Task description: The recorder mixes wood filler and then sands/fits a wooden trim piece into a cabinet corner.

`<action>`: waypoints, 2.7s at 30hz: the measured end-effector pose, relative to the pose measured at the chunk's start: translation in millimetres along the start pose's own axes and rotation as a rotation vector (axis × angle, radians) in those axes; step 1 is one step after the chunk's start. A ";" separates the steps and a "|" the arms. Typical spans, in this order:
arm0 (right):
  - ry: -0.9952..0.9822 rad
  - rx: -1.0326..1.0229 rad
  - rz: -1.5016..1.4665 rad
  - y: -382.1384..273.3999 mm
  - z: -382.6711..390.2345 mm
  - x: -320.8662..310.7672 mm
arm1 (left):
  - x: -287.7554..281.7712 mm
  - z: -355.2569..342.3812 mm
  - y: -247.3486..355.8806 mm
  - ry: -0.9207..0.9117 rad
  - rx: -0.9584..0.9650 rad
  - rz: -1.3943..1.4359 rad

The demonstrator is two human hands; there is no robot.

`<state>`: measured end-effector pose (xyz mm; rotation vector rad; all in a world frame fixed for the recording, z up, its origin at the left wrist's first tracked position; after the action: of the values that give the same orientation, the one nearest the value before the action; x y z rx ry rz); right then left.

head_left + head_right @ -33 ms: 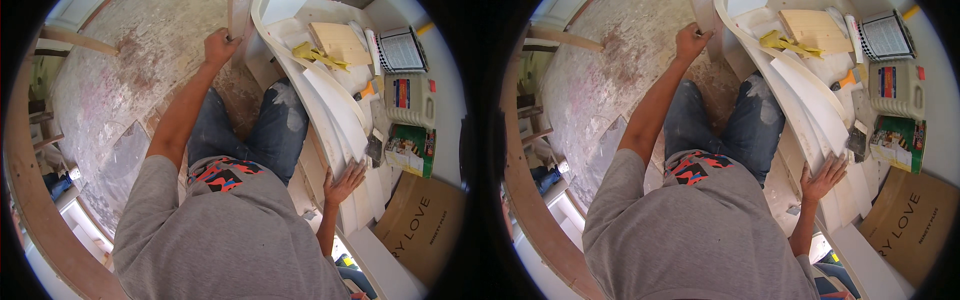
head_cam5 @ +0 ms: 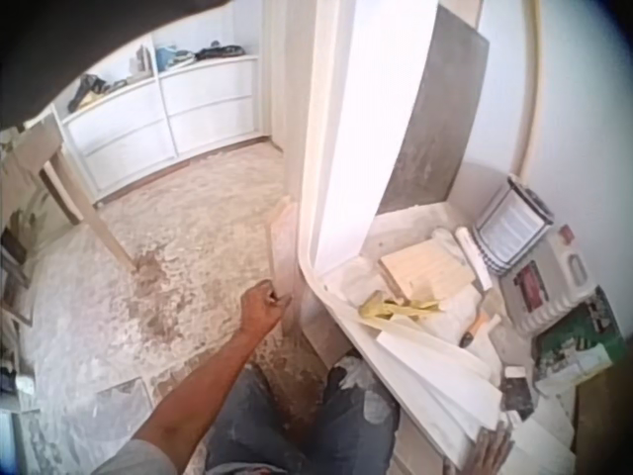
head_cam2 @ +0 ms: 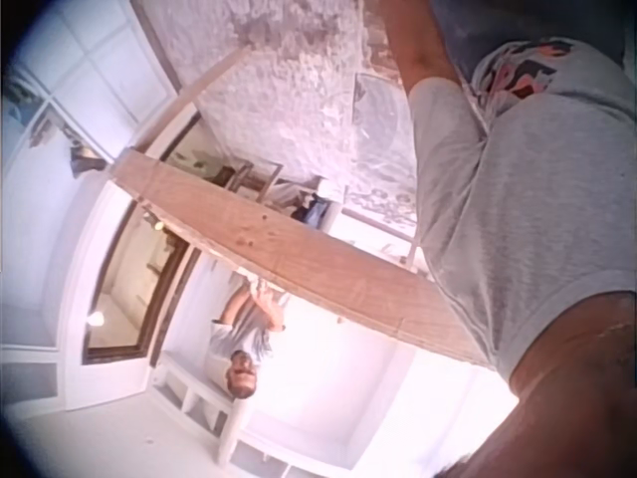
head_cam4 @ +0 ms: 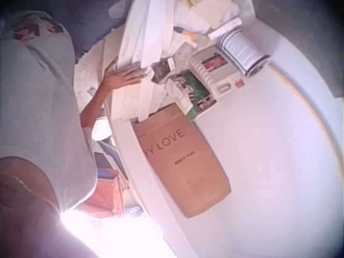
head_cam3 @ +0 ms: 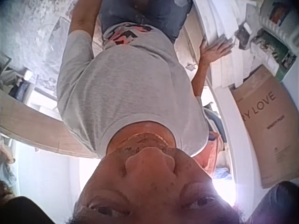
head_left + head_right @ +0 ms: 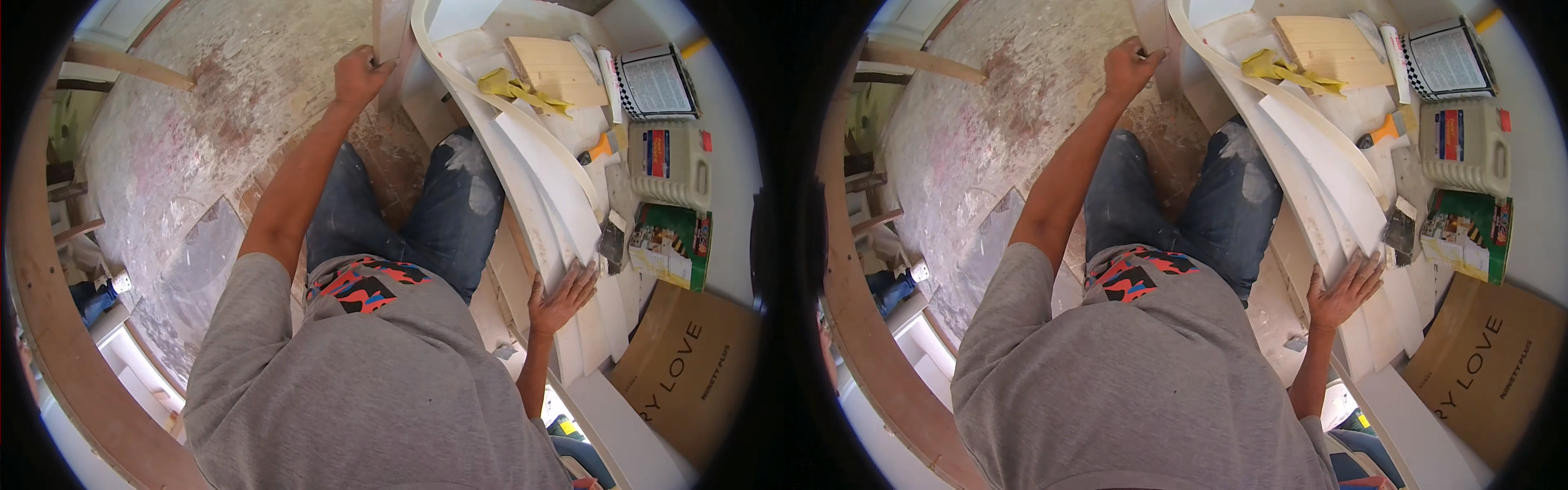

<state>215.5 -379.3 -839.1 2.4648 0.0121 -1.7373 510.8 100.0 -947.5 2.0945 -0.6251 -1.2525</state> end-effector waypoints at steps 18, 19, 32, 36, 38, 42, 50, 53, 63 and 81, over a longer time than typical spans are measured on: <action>-0.017 0.007 0.016 -2.1 -1.1 -0.3 | 14.7 5.9 -14.8 0.087 0.059 -0.047; -0.019 0.008 0.015 -2.4 -1.5 -0.3 | 15.4 6.0 -16.4 0.086 0.057 -0.047; -0.023 0.007 0.025 -2.4 -1.2 0.8 | 14.6 3.7 -17.1 0.067 0.064 -0.061; -0.013 0.002 0.034 -2.1 -0.6 -0.6 | 10.6 3.9 -11.1 0.030 -0.018 -0.037; -0.014 0.008 0.027 -1.4 -1.3 0.2 | 5.3 0.5 -7.5 0.084 0.023 -0.059; -0.013 0.004 0.031 -1.6 -2.7 0.8 | -11.8 -8.1 -14.9 0.125 0.020 -0.148; -0.008 0.015 0.026 -1.6 -3.3 0.5 | -16.9 8.8 -12.4 0.004 -0.147 0.135; -0.030 0.018 0.026 -1.8 -3.5 -0.6 | -12.0 4.1 -19.3 0.004 -0.135 0.113; -0.026 0.016 0.014 -0.3 -4.7 1.6 | -13.1 -27.1 -44.8 0.004 -0.038 0.151; 0.075 -0.089 -0.352 4.8 -158.0 -41.1 | -104.5 29.4 -70.5 0.247 -0.243 -0.069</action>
<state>350.1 -364.4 -747.7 2.5792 0.5489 -1.7171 444.4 211.1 -945.0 2.0353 -0.2782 -1.0272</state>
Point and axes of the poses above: each hand's wrist, its own z-axis away from the middle knuckle, its own x-axis out of the palm, y = z × x, the point moved 1 cm from there along -z, towards the middle knuckle, and after that the axes turned 4 degrees about -z, right-handed, at the moved point
